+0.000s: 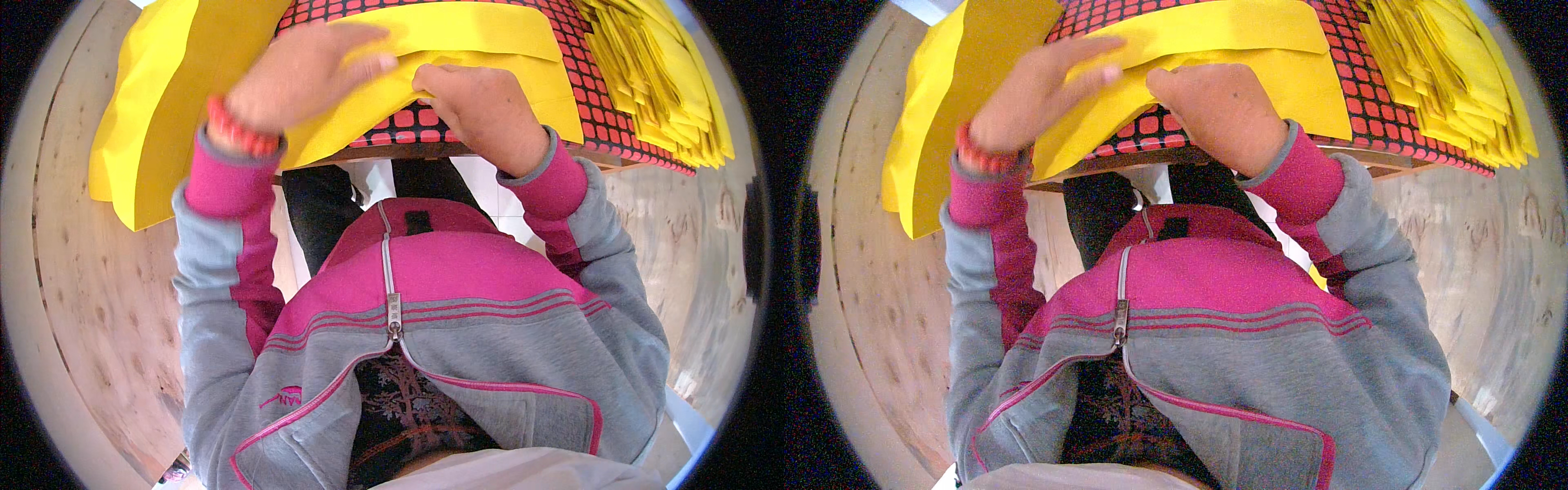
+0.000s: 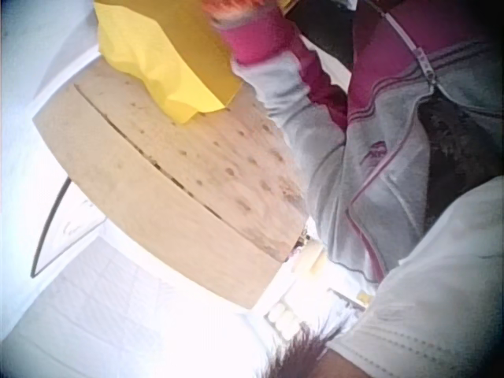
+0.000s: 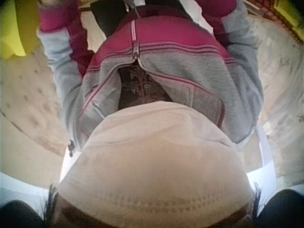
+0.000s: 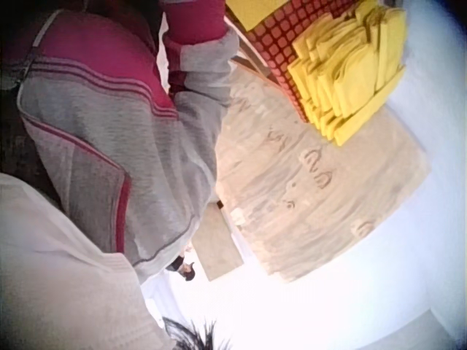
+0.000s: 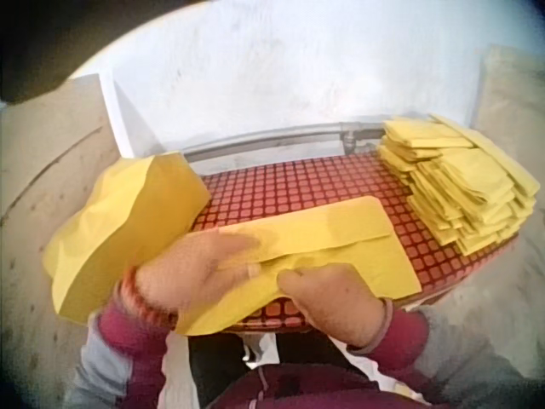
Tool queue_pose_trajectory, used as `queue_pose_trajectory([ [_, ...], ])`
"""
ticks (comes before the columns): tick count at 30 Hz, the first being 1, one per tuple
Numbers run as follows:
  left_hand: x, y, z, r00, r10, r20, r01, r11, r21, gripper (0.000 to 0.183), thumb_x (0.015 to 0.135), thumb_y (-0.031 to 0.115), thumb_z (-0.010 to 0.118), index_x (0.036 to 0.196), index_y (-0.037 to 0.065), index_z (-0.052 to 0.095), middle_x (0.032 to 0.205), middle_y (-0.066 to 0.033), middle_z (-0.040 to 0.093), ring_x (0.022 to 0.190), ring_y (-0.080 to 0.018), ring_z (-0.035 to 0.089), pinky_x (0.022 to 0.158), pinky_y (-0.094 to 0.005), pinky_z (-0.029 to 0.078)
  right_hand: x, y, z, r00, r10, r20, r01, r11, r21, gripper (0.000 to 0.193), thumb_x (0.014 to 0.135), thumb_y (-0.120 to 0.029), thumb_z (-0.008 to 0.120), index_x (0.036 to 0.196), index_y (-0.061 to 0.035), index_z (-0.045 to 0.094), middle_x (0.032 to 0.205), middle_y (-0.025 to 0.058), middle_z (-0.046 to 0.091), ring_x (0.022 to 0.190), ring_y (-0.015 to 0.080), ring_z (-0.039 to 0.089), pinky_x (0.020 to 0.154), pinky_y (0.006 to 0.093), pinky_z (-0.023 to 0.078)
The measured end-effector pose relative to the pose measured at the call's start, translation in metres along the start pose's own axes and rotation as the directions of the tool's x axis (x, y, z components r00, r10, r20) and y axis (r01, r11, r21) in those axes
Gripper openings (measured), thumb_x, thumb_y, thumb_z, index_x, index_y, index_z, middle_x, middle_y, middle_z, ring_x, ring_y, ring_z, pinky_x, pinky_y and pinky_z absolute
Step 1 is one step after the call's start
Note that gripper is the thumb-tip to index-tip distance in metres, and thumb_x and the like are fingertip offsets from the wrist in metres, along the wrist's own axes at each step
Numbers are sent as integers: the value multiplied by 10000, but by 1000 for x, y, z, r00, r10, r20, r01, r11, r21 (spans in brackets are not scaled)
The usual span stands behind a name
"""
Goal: The person folds yellow paper sheets by hand on a patterned table. They repeatedly fold, crease, and stack the sheets, then smooth them flat before continuing the folding sequence.
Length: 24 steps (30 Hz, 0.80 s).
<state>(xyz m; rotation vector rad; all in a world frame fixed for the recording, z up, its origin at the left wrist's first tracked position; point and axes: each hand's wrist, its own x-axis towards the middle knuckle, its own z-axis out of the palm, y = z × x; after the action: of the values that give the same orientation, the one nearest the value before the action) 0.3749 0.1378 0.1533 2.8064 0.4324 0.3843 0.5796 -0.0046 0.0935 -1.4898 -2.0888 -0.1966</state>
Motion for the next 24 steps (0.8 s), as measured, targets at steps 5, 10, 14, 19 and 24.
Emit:
queue_pose_trajectory([
  [5, -35, 45, 27, 998, 5, -57, 16, 929, 370, 483, 895, 394, 666, 1208, 29, 614, 1139, -179, 676, 1099, -328, 649, 1055, -534, 424, 2, -8, -2, 999, 47, 11, -46, 996, -71, 74, 857, -151, 606, 905, -102, 579, 745, 135, 655, 718, 352, 681, 585, 463, 524],
  [10, -52, 33, 31, 998, -55, -30, 63, 877, 477, 261, 807, 113, 644, 1054, 31, 622, 1054, -120, 690, 1034, -294, 675, 1044, -473, 450, 3, -26, 0, 990, 108, 89, -96, 987, -131, 129, 867, -93, 587, 994, -103, 606, 850, 128, 667, 754, 360, 667, 634, 457, 518],
  [14, -66, 20, 24, 994, 54, -98, -8, 907, 420, 226, 788, 65, 610, 1011, 55, 645, 1011, -113, 703, 926, -317, 693, 984, -455, 500, -10, -26, -3, 1000, 17, -19, -20, 990, -141, 65, 849, -124, 565, 899, -81, 569, 856, 138, 673, 784, 349, 683, 649, 459, 538],
  [19, -74, 5, 18, 969, -243, -50, 247, 926, 284, 425, 765, 14, 678, 1182, 94, 702, 1087, -155, 719, 989, -379, 685, 917, -438, 551, -49, 13, -25, 991, 129, -47, -136, 967, -217, 155, 835, -109, 568, 982, -87, 610, 927, 130, 684, 822, 353, 682, 678, 447, 543],
  [24, -72, -19, 15, 955, -279, -106, 267, 957, -112, 253, 889, 74, 693, 1140, 81, 721, 907, -140, 720, 795, -280, 700, 724, -343, 552, -71, 70, -62, 932, 353, 85, -327, 918, -226, 397, 778, 30, 665, 1160, -73, 640, 1081, 146, 695, 987, 362, 675, 807, 398, 552],
])
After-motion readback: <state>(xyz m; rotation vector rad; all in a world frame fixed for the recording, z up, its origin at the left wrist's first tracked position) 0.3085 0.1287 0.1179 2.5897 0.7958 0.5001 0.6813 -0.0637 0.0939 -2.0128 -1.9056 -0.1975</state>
